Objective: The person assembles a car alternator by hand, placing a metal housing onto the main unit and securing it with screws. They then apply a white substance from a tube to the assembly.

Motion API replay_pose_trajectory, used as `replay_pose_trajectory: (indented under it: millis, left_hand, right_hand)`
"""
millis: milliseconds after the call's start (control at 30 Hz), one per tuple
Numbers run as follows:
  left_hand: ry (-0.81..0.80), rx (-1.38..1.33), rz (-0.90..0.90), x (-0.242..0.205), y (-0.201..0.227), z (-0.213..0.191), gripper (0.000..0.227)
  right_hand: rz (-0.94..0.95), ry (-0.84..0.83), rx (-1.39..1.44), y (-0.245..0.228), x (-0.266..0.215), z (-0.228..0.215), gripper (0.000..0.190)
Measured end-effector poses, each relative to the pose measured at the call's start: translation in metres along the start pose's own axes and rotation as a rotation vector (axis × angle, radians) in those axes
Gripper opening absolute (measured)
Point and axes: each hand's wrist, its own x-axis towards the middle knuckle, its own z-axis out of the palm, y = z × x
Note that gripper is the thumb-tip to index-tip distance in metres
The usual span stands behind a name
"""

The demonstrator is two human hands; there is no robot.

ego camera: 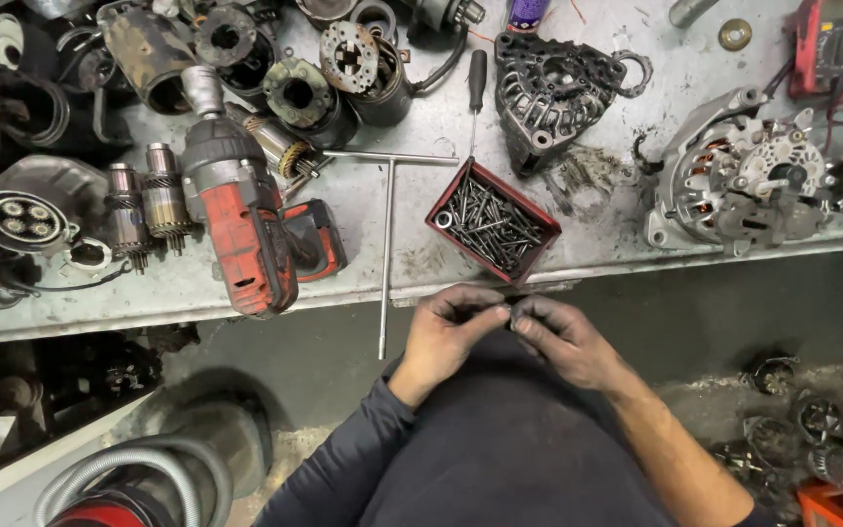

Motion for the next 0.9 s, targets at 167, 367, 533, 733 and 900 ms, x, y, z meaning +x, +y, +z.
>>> replay_pose_trajectory:
  millis: [167,367,533,733,900]
  left_hand:
    - [0.133,0.098,-0.136,0.009,-0.028,-0.017,0.016]
    - [0.058,0.036,-0.224,0.016,-0.038,-0.028,0.018]
    - [0.049,0.027,-0.248,0.017,-0.042,-0.025,0.018]
    - [0.016,0.101,-0.204,0.008,-0.052,-0.023,0.015]
    - [-0.004,0.105,-0.223,0.007,-0.032,-0.021,0.018]
  right_hand:
    - [0.159,0.224,-0.203,0.02,0.027,-0.024,0.024]
    - [-0.141,0.249,-0.58,-0.008,0.059,-0.035,0.032]
    - [-0.066,0.443,-1.098,-0.009,0.087,-0.024,0.03]
    - [-0.017,0.449,-1.284,-0.005,0.102,-0.022,0.028]
    - [0.019,0.526,-1.018,-0.031,0.082,-0.025,0.033]
